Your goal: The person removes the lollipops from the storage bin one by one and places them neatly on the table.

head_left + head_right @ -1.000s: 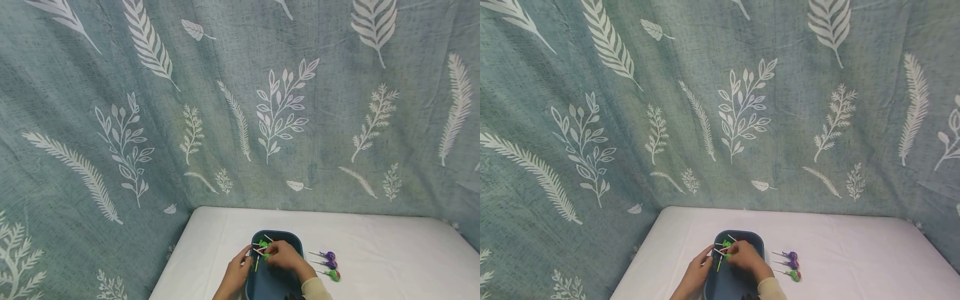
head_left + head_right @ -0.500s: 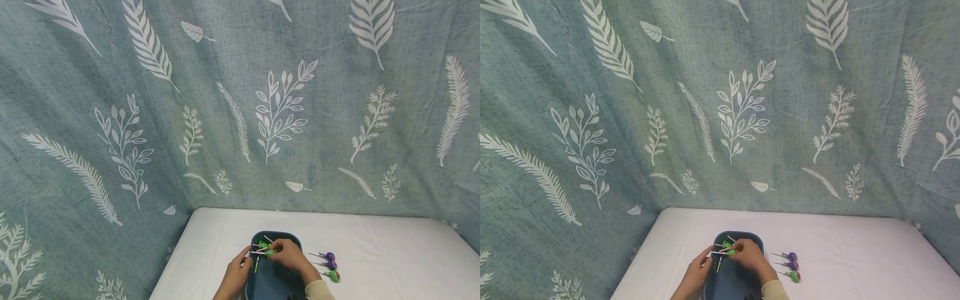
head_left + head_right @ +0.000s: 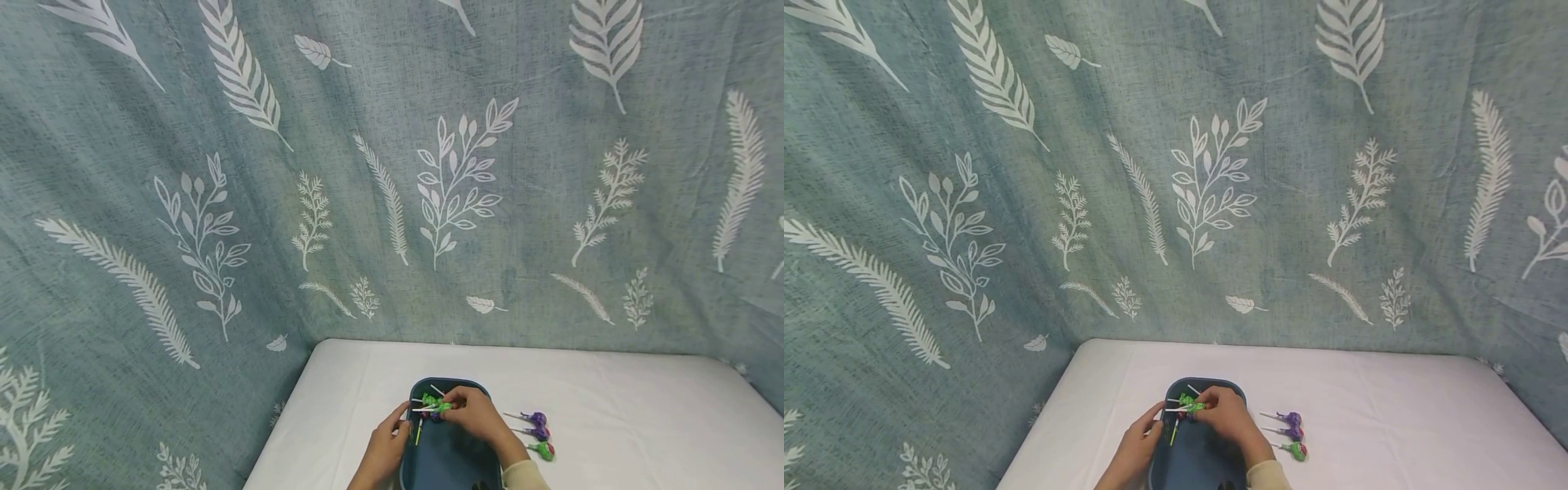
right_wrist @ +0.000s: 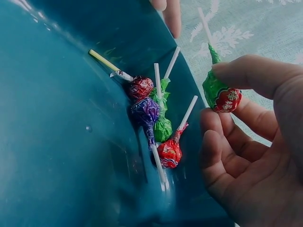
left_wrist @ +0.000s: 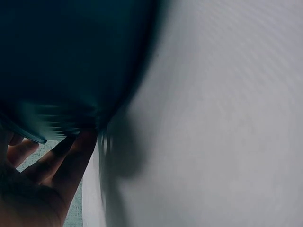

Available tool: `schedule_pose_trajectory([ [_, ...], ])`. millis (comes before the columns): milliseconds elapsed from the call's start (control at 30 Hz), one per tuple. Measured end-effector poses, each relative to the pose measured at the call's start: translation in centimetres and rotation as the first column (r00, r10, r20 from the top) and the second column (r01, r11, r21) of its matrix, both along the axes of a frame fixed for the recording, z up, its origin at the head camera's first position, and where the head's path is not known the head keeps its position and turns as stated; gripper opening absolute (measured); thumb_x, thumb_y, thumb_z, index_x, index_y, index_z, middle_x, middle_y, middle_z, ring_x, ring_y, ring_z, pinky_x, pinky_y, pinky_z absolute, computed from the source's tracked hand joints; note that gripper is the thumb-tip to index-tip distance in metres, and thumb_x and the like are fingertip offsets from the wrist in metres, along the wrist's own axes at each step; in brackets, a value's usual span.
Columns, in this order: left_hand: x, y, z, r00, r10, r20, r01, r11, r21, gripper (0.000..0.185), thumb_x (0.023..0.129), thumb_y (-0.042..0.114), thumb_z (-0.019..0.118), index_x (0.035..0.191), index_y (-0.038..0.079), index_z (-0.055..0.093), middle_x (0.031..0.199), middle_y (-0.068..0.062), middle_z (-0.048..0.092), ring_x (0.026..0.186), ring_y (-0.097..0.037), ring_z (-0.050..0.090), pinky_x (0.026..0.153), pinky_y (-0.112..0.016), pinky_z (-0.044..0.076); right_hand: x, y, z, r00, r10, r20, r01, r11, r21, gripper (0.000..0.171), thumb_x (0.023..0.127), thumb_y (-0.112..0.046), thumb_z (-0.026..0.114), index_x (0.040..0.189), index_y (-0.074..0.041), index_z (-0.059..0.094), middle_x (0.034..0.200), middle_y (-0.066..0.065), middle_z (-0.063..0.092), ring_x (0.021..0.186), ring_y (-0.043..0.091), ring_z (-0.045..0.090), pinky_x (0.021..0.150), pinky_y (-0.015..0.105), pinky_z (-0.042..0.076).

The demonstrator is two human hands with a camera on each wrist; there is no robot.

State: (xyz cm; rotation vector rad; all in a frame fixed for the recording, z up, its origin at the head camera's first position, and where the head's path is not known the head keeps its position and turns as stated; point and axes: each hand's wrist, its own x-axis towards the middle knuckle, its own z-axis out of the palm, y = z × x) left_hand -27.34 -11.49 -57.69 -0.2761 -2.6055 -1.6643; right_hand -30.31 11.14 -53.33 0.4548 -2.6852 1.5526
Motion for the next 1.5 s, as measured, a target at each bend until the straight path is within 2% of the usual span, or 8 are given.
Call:
schedule_pose_trajectory([
  [600,0.2,0.2,0.3,1.000,0.003,-0.005,-0.003,1.000,-0.011,0.043,0.100,0.015,0.056,0.143,0.007,0.058,0.106,-0.013,0.073,0.089,-0.021,0.068,0.073,-0.038,0.053,0.5,0.1,0.2,1.000,-0.012,-0.027,0.012,1.000,-0.015,0.021,0.078,-0.012,0.082,0.095,-0.004,0.071,0.080,-0.001,0.062,0.073,0.016,0.058,0.065,0.035,0.048],
  [933,0.2,0.1,0.1,1.000,0.006,-0.010,-0.007,1.000,-0.030,0.044,0.100,0.018,0.056,0.143,0.007,0.058,0.106,-0.012,0.073,0.089,-0.020,0.066,0.073,-0.038,0.053,0.8,0.2,0.7,0.999,-0.039,-0.015,0.039,0.999,-0.011,0.022,0.079,-0.012,0.081,0.097,-0.003,0.072,0.081,-0.001,0.062,0.072,0.015,0.057,0.065,0.036,0.047],
  [1167,0.2,0.0,0.1,1.000,0.010,0.023,-0.009,0.999,-0.043,0.044,0.101,0.019,0.055,0.144,0.009,0.057,0.108,-0.012,0.072,0.089,-0.018,0.065,0.073,-0.037,0.052,1.0,0.5,1.0,0.998,-0.060,-0.003,0.060,0.998,-0.006,0.021,0.080,-0.012,0.080,0.098,-0.005,0.072,0.083,-0.001,0.064,0.075,0.015,0.060,0.067,0.036,0.048],
  [1500,0.1,0.1,0.1,1.000,0.019,0.002,-0.019,0.998,-0.057,0.044,0.100,0.018,0.056,0.143,0.009,0.058,0.107,-0.010,0.073,0.092,-0.021,0.066,0.076,-0.039,0.053,1.2,1.1,1.6,0.996,-0.094,0.005,0.094,0.996,-0.011,0.020,0.081,-0.013,0.082,0.097,-0.007,0.072,0.083,-0.001,0.065,0.077,0.015,0.062,0.068,0.037,0.049],
])
